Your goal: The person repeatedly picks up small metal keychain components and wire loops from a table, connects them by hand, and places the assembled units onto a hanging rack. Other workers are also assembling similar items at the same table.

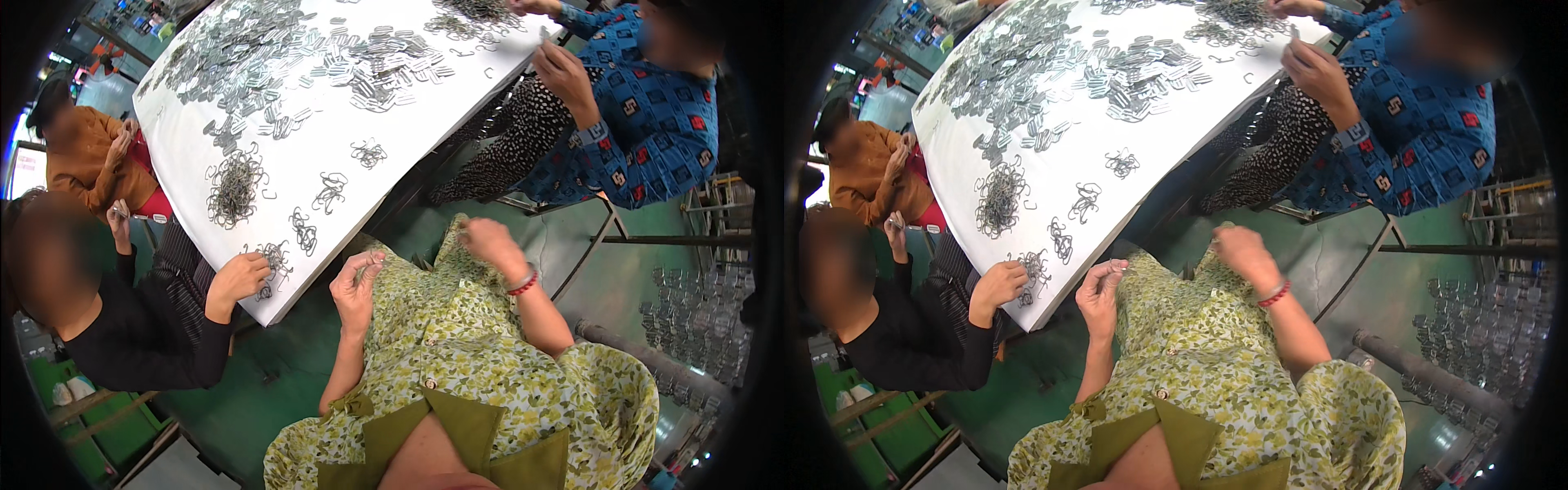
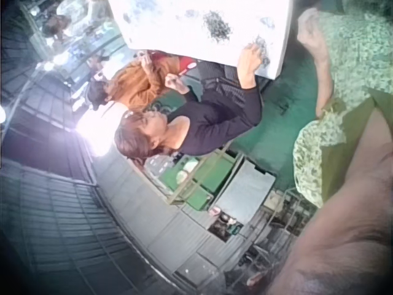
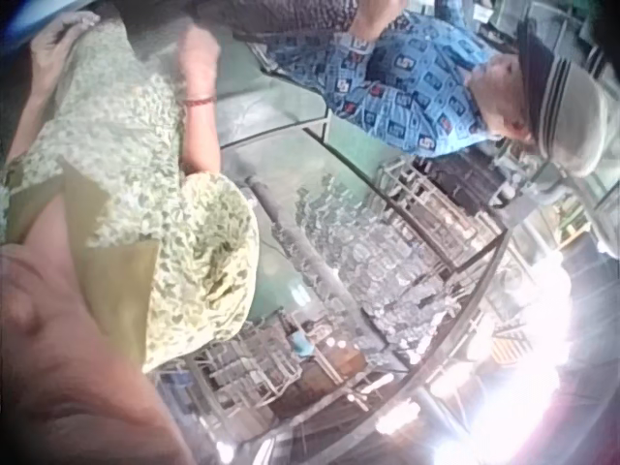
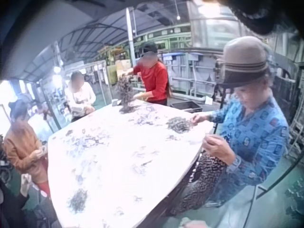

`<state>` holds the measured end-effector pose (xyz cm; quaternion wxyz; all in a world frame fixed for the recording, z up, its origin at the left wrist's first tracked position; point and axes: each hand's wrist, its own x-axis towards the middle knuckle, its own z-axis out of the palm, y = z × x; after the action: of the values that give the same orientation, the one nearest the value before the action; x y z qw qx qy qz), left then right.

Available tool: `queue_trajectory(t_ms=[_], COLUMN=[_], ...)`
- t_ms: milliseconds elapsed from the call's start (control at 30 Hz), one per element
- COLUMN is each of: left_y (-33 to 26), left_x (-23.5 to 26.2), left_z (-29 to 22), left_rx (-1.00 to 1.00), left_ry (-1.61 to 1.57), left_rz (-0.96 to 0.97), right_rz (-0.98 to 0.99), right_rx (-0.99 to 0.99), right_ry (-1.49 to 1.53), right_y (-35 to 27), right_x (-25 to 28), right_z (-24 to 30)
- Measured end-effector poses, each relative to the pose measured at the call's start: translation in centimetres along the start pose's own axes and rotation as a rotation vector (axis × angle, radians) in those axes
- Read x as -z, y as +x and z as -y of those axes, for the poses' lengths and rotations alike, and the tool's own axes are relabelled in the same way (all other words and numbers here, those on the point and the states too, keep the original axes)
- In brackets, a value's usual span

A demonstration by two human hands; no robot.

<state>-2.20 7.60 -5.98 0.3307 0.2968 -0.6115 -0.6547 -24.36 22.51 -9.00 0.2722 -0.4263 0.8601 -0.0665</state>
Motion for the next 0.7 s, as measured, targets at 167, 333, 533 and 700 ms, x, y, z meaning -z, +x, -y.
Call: queue_trajectory(t_ms=[167, 333, 533, 700], left_y=[0.5, 2.3, 5.0, 4.8], left_x=[1.4, 1.7, 3.1, 3.5], left_z=[0.6, -3.6, -7.5, -7.0], left_rx=[-0.019, -0.106, -0.18, -0.111], left_ry=[0.106, 0.17, 0.242, 0.326], left_rz=[0.061, 0.103, 0.172, 0.236], right_rz=[-0.15, -0.153, 0.17, -0.054], right_rx=[0.114, 0.034, 0.276, 0.488], right_ry=[0.862, 1.309, 1.331, 1.264], right_y=[0.2, 0.3, 2.5, 2.6], right_x=[2.5, 0.5, 3.5, 5.0], right_z=[-0.4, 6.5, 13.0, 14.2])
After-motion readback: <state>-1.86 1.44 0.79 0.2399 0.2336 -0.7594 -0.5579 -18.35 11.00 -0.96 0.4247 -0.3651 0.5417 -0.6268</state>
